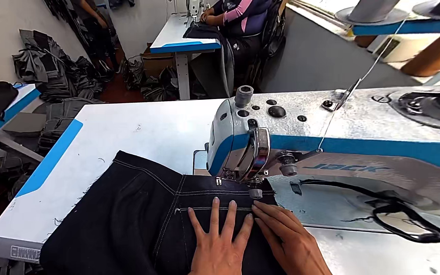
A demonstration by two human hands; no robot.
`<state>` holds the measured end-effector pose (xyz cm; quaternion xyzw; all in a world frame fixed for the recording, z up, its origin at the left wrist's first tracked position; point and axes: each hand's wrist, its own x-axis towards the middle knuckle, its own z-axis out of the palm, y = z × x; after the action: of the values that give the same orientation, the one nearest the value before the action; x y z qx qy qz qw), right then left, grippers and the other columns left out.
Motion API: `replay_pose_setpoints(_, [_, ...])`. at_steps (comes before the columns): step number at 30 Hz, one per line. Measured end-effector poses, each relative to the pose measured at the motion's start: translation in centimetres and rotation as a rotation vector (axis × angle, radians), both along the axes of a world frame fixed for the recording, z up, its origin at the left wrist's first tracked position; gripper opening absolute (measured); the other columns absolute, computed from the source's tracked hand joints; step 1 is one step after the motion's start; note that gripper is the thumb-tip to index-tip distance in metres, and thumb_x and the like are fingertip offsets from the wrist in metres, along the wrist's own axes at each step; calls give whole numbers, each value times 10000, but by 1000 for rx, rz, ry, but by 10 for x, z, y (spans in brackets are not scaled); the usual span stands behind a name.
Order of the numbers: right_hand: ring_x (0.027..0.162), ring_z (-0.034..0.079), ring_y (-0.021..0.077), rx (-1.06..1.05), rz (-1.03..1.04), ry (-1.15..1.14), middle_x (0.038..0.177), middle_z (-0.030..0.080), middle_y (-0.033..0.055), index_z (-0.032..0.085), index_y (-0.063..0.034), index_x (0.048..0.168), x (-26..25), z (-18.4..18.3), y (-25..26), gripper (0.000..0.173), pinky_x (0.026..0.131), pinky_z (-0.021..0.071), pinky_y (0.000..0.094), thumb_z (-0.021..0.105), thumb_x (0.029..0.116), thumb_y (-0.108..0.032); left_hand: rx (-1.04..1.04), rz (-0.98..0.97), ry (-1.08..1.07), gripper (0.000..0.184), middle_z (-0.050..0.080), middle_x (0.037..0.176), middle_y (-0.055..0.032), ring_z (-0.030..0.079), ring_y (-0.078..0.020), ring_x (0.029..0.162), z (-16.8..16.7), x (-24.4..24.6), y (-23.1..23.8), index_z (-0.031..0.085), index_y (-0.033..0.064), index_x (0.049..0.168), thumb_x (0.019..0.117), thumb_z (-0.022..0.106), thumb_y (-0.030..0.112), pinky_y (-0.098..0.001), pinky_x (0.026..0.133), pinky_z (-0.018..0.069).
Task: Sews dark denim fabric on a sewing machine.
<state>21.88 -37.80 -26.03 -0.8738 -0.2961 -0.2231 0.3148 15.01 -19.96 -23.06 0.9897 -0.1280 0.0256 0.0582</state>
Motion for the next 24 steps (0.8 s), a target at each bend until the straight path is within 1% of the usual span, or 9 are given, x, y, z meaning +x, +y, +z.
replay_pose_setpoints(2, [1161,684,207,-2,-6,-4,1207,752,70,787,-63,1124,-1,-1,0,305,1032,499,274,526,1028,-189,5,-3,-11,1222,349,1646,-143,259,-548,1489,0,0,0,393,288,1589,614,391,1024,-916,970,142])
replay_pose_setpoints(6, [1149,686,211,-6,-13,-17,1205,752,63,785,-68,1127,0,-2,1,317,1014,511,287,519,1036,-213,-11,-5,4,1224,345,1647,-150,255,-552,1489,2,2,1,395,284,1589,611,405,1020,-918,975,131])
replay_pose_setpoints(15, [1157,680,209,-18,-6,-32,1212,748,65,778,-68,1143,1,-4,0,321,1022,502,278,516,1044,-224,9,-7,66,1220,287,1674,-139,205,-547,1507,6,3,1,353,296,1607,625,387,1020,-915,983,111])
replay_pose_setpoints(17, [1153,680,216,-26,-1,-39,1215,746,73,778,-64,1138,0,-4,-1,318,1022,500,282,515,1044,-218,10,-4,54,1213,298,1670,-135,218,-544,1505,5,2,0,357,299,1605,628,389,1018,-912,984,120])
replay_pose_setpoints(19, [1160,679,227,-36,3,-36,1225,744,79,775,-57,1149,1,-3,-1,317,1017,505,295,517,1042,-207,12,0,61,1210,287,1676,-130,205,-541,1509,5,2,0,343,301,1610,633,400,1013,-913,985,112])
replay_pose_setpoints(21, [1166,680,239,-43,5,-32,1236,740,84,770,-53,1163,0,-3,-2,320,1011,510,310,515,1044,-204,15,5,44,1211,300,1670,-132,220,-543,1504,4,2,-1,353,302,1606,628,400,1015,-914,979,121])
replay_pose_setpoints(24, [1165,680,236,-43,6,-35,1233,742,81,770,-54,1167,1,-3,-1,329,1021,505,308,508,1047,-213,14,10,39,1218,306,1667,-136,225,-546,1501,3,1,-1,351,300,1607,625,387,1021,-915,978,122])
